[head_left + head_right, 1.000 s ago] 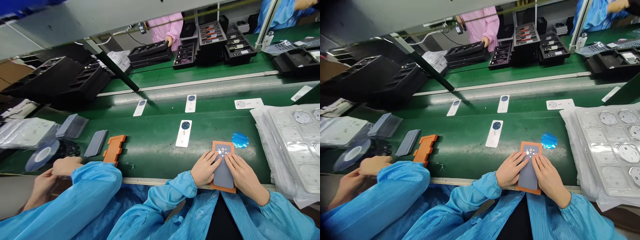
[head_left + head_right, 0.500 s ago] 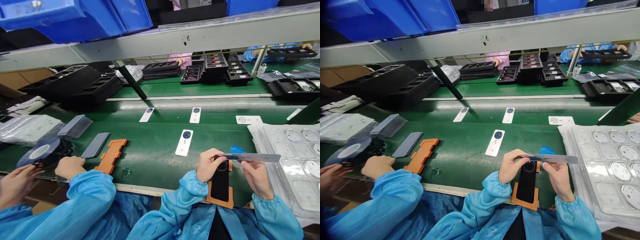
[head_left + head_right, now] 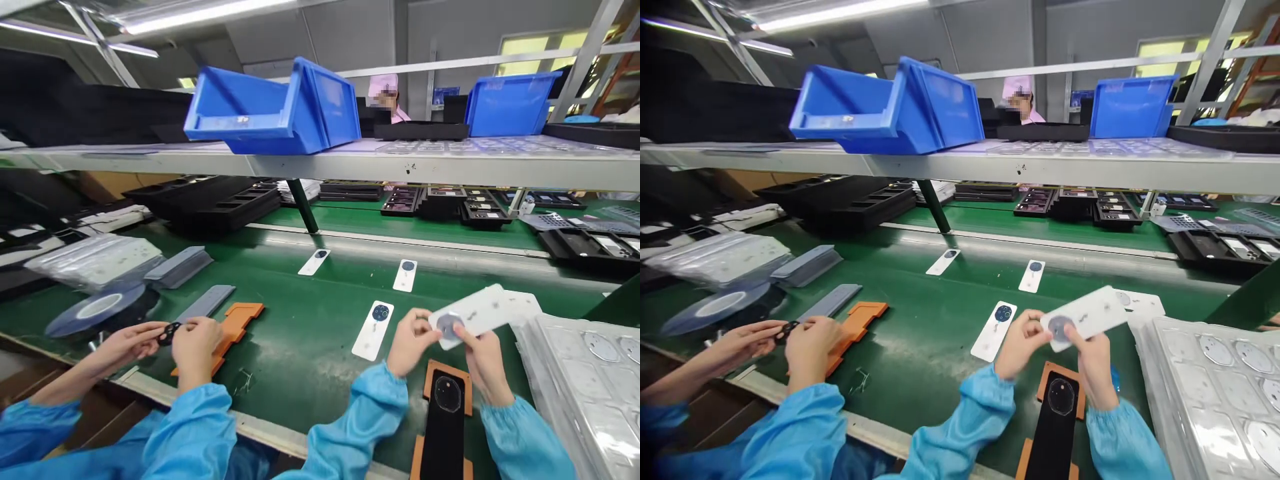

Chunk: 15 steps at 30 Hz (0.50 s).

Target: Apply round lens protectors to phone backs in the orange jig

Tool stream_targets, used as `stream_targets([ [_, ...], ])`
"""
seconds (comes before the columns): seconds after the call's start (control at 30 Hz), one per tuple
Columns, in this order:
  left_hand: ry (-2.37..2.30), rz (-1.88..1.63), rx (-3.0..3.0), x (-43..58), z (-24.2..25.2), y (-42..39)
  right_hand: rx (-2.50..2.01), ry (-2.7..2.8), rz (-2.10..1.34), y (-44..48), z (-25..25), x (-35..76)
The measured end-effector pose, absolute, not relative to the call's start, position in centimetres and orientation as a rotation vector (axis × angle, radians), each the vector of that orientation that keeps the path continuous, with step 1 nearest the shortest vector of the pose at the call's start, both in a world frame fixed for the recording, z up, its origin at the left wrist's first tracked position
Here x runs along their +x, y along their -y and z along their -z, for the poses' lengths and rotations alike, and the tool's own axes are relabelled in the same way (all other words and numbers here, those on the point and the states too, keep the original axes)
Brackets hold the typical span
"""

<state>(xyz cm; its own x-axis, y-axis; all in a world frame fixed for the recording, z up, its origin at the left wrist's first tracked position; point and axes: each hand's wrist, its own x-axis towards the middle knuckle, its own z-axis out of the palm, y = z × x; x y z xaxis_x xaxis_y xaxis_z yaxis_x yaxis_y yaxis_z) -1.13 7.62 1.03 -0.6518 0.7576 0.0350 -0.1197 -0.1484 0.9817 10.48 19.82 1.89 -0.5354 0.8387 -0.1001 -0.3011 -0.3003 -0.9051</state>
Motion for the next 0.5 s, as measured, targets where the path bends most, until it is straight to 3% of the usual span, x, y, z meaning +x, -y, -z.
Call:
stream_targets([
  [0.17, -2.213, -1.583, 0.662, -11.9, -2.2, -12.9, -0.859, 1.118, -2.154, -22.8, -4.2, 4.3],
  [0.37, -2.562, -1.040, 0.501, -17.5, -0.1, -18.9, -0.738, 1.486, -2.437, -16.0, -3.3, 8.7],
  [0.43, -2.619, -0.894, 0.484, -17.9, 0.6, -20.2, -0.553, 1.816, -2.314, -15.0, -4.6, 12.9],
  [0.5, -2.645, -0.782, 0.503, -18.2, 0.8, -21.1, -0.566, 2.133, -1.944, -15.8, -6.4, 18.2],
])
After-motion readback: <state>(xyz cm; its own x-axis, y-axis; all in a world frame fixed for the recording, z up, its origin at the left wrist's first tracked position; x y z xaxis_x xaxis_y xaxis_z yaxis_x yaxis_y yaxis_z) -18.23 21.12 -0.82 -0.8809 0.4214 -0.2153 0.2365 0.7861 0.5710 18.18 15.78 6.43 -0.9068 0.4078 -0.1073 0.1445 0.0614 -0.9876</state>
